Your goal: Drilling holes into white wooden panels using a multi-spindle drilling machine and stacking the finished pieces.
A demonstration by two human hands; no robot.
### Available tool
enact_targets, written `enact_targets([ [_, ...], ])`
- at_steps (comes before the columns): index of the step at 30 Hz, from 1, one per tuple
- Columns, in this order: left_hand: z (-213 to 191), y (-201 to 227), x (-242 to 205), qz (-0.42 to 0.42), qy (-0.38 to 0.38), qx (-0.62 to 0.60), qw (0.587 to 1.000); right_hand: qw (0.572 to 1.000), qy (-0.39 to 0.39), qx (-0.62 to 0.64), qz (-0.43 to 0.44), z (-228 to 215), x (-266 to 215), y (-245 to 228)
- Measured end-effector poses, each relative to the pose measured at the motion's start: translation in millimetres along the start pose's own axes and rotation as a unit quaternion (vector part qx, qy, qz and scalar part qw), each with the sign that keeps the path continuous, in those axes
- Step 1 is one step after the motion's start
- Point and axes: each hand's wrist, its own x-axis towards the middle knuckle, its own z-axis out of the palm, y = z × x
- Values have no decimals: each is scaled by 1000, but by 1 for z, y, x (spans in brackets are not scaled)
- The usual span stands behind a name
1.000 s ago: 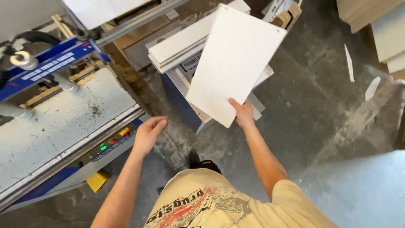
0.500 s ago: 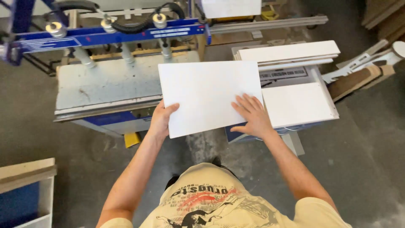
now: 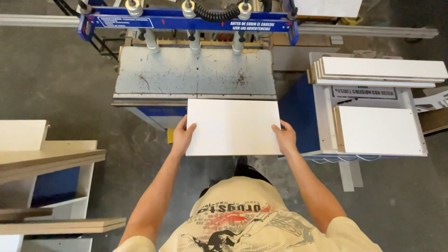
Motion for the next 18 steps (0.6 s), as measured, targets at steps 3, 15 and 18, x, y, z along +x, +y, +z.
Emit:
enact_targets([
  [3,-1,-46,68,-15,42,64,997,999,5,-38,-4,29,25,-6],
  [15,33,-31,309,-96,139,162,972,997,-13,-69,-21,149,177,-98],
  [18,27,-34,346,-116,137,169,969,999,-38,-33,6,159,186,-117],
])
